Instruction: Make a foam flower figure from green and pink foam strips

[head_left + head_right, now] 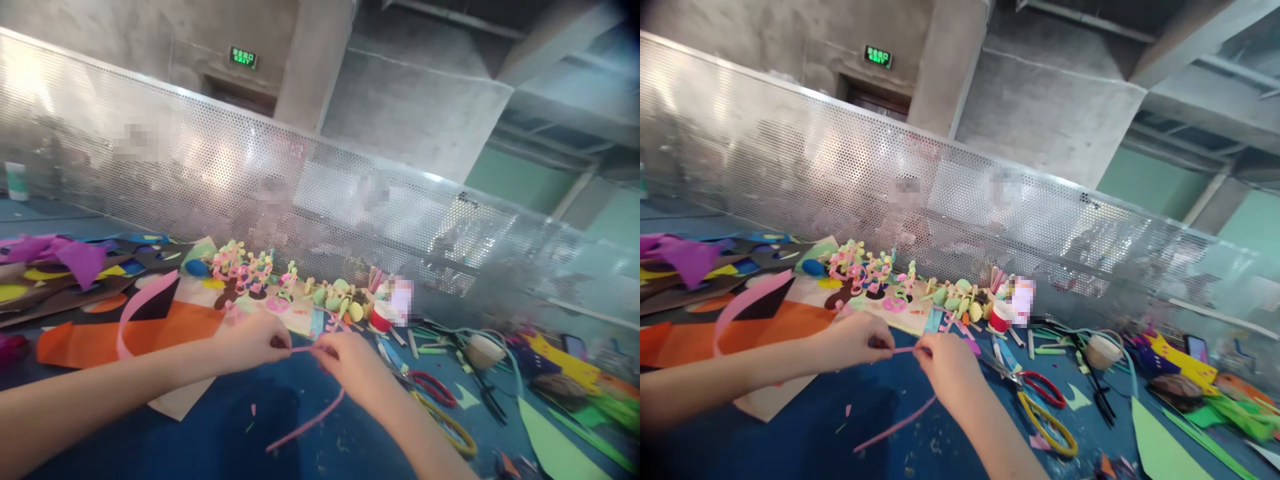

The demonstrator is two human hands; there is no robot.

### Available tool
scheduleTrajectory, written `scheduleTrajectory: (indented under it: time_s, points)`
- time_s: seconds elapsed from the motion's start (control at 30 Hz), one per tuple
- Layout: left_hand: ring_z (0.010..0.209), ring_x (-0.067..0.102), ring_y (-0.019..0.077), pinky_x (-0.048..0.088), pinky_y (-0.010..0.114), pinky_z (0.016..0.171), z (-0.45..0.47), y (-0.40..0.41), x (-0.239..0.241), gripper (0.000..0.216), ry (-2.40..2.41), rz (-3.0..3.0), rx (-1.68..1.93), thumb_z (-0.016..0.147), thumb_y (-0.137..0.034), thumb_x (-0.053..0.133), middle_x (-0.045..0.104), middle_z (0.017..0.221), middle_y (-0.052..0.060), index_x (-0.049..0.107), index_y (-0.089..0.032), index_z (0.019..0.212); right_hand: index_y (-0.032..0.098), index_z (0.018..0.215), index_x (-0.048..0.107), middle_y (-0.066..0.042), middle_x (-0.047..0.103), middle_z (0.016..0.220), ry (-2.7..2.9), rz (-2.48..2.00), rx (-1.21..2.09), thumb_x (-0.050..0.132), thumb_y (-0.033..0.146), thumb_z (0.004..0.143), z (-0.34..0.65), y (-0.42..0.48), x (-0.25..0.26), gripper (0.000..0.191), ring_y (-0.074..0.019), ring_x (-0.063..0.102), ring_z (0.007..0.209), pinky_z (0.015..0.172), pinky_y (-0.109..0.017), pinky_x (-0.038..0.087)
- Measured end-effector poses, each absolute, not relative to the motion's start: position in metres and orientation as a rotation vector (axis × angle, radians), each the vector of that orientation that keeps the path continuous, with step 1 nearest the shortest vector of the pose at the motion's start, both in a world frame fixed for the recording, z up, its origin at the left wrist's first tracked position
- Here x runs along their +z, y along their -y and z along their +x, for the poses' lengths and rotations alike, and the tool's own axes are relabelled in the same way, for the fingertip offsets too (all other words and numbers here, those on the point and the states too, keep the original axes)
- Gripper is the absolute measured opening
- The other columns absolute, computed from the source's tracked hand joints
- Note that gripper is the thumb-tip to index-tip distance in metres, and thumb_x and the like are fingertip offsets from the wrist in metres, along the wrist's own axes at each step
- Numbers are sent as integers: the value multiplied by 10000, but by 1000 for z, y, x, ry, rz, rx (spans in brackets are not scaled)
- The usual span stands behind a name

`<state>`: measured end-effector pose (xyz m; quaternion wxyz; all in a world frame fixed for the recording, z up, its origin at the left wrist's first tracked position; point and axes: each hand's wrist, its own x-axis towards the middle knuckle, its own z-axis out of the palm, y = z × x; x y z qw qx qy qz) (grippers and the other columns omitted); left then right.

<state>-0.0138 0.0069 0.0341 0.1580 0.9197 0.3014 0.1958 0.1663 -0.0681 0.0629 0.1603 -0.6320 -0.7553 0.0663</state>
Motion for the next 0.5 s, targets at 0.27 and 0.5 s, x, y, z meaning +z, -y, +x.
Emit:
scheduleTrajectory:
  time_s: [0.27, 0.5]
  points:
    - [542, 532, 101, 328, 184, 470, -14, -12, 25, 254, -826, 2497, 628, 744, -368, 517, 642, 628, 11, 676, -173, 704, 257, 960, 656, -18, 686, 872, 2146, -1696, 193, 560, 298, 777, 177, 73, 64, 211, -174, 616, 782, 692, -282, 447]
    - [535, 582, 125, 396, 185, 467, -14, -17, 25, 312, -767, 2231, 539, 753, -430, 507, 643, 630, 34, 655, -161, 807, 233, 826, 668, -28, 681, 779, 2105, -1778, -110, 530, 203, 796, 168, 70, 59, 144, -197, 618, 738, 662, -320, 459]
